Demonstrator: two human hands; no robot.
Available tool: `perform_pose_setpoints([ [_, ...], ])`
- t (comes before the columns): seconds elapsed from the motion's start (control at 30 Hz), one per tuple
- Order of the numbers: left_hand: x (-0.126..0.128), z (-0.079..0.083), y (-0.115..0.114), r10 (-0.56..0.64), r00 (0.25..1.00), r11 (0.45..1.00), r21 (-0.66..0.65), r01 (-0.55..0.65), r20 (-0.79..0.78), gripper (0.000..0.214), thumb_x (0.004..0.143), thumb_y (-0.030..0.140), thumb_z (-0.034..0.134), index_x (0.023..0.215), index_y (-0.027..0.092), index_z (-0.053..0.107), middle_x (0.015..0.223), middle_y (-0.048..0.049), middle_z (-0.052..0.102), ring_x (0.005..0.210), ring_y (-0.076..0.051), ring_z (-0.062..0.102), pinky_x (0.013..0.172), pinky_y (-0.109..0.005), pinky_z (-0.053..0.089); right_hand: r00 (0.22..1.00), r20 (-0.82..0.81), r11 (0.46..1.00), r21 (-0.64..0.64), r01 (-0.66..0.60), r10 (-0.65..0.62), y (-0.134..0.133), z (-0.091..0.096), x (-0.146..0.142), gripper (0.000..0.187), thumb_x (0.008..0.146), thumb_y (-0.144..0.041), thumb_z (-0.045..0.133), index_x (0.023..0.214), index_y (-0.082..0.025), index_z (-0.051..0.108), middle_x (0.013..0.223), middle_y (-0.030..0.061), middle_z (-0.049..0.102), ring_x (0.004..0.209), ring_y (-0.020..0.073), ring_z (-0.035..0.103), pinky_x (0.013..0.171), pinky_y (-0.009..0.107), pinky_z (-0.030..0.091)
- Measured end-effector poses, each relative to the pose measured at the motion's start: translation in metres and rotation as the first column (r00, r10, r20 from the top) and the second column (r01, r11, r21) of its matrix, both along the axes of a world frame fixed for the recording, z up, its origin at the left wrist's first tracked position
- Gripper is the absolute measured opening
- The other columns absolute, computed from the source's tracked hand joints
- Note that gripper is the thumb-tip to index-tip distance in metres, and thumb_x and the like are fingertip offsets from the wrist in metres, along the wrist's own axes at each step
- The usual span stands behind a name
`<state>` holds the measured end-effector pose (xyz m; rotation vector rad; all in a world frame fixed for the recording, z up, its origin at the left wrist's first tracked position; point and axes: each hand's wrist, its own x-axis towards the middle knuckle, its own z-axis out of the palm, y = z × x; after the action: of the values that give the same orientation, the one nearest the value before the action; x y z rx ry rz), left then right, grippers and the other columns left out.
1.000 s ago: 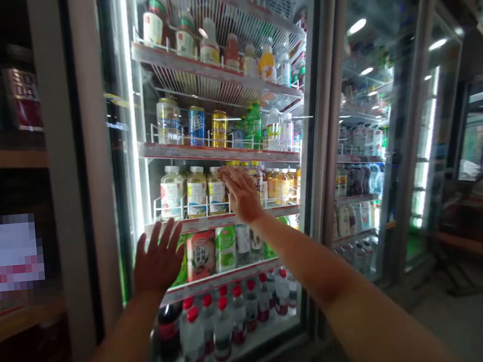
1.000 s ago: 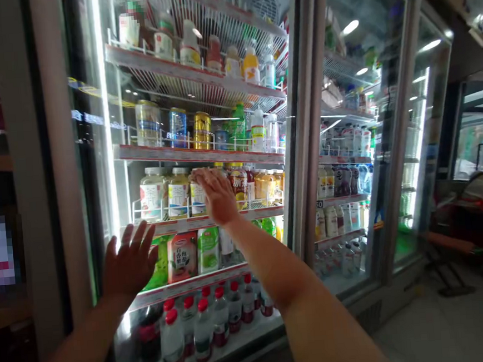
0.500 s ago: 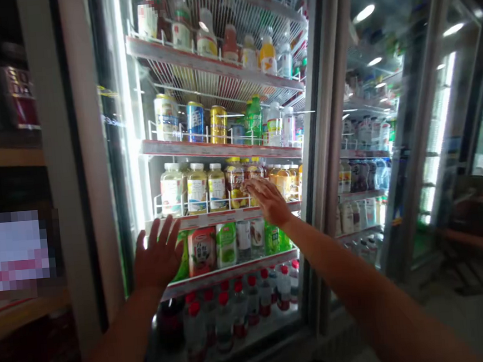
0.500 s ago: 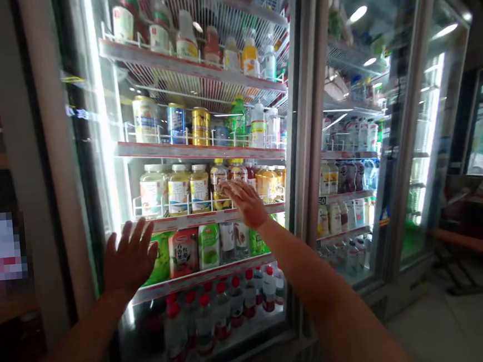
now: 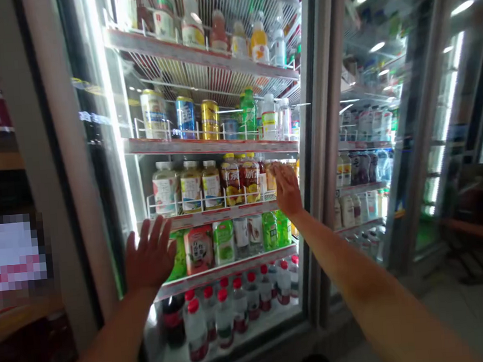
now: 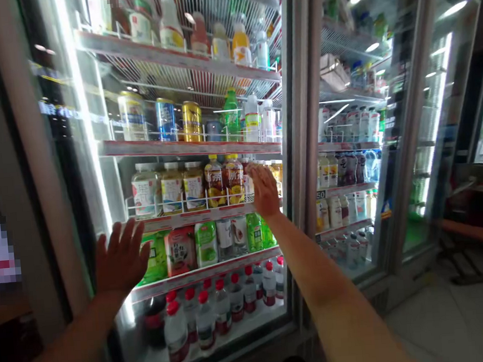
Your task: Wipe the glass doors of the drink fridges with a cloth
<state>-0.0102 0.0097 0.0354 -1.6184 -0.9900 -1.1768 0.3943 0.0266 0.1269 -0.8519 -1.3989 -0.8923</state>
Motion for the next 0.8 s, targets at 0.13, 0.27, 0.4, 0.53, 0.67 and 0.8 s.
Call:
perform_pose_setpoints([
  [0.13, 0.0, 0.0, 0.001, 0.008, 1.0, 1.0, 0.023, -0.008, -0.02, 0.072, 0.097, 0.031, 0.053, 0.159, 0.031, 0.016, 0.162, -0.0056, 0.031, 0.153, -0.03, 0.023, 0.125, -0.056, 0.018, 0.965, -0.262, 0.995, 0.097, 0.035, -0.008, 0.008, -0.003, 0.004, 0.049, 0.104, -0.026, 0.027, 0.148, -0.021, 0.048, 0.148, 0.0115, 0.051, 0.146, 0.0194, 0.039, 0.124, 0.051, 0.037],
  [0.27, -0.002, 0.0, 0.002, 0.015, 0.999, 1.0, 0.026, -0.014, -0.03, 0.071, 0.098, 0.03, 0.052, 0.16, 0.031, 0.016, 0.162, -0.0059, 0.029, 0.154, -0.029, 0.021, 0.125, -0.056, 0.017, 0.977, -0.211, 0.997, 0.072, 0.025, -0.01, 0.004, -0.048, -0.001, 0.05, 0.104, -0.026, 0.028, 0.152, -0.022, 0.042, 0.15, 0.0135, 0.048, 0.147, 0.0205, 0.037, 0.122, 0.053, 0.038],
  [0.4, -0.002, 0.0, 0.002, 0.003, 1.0, 1.0, 0.023, -0.002, -0.028, 0.073, 0.097, 0.03, 0.053, 0.16, 0.032, 0.015, 0.162, -0.0046, 0.031, 0.154, -0.027, 0.02, 0.126, -0.053, 0.016, 0.98, -0.196, 0.999, 0.04, 0.024, -0.016, 0.005, -0.045, 0.006, 0.051, 0.103, -0.026, 0.028, 0.152, -0.023, 0.041, 0.149, 0.0127, 0.049, 0.146, 0.0205, 0.038, 0.122, 0.053, 0.038],
  [0.53, -0.002, 0.0, 0.002, 0.004, 0.999, 1.0, 0.017, -0.004, -0.033, 0.074, 0.097, 0.028, 0.053, 0.16, 0.031, 0.015, 0.162, -0.0068, 0.031, 0.155, -0.027, 0.016, 0.127, -0.053, 0.014, 0.954, -0.299, 0.995, 0.089, 0.037, -0.009, 0.011, -0.028, 0.005, 0.051, 0.104, -0.028, 0.025, 0.151, -0.021, 0.044, 0.147, 0.0144, 0.05, 0.145, 0.0211, 0.039, 0.122, 0.055, 0.036],
  [0.67, -0.001, -0.001, 0.0, -0.004, 1.0, 1.0, -0.019, 0.004, -0.022, 0.07, 0.098, 0.029, 0.051, 0.16, 0.029, 0.018, 0.162, -0.0067, 0.031, 0.155, -0.026, 0.015, 0.128, -0.054, 0.012, 0.966, -0.258, 0.996, 0.085, 0.004, 0.018, 0.008, -0.056, -0.008, 0.052, 0.104, -0.028, 0.028, 0.154, -0.022, 0.037, 0.152, 0.015, 0.045, 0.148, 0.0222, 0.035, 0.123, 0.057, 0.034],
  [0.8, -0.001, -0.002, -0.002, -0.01, 1.0, 0.999, -0.038, 0.009, -0.024, 0.065, 0.098, 0.028, 0.047, 0.159, 0.026, 0.023, 0.162, -0.0058, 0.03, 0.155, -0.025, 0.012, 0.129, -0.053, 0.009, 0.975, -0.219, 0.999, 0.033, -0.032, 0.038, 0.004, -0.064, -0.018, 0.053, 0.103, -0.027, 0.029, 0.156, -0.023, 0.034, 0.154, 0.0133, 0.042, 0.15, 0.0233, 0.031, 0.124, 0.059, 0.03],
])
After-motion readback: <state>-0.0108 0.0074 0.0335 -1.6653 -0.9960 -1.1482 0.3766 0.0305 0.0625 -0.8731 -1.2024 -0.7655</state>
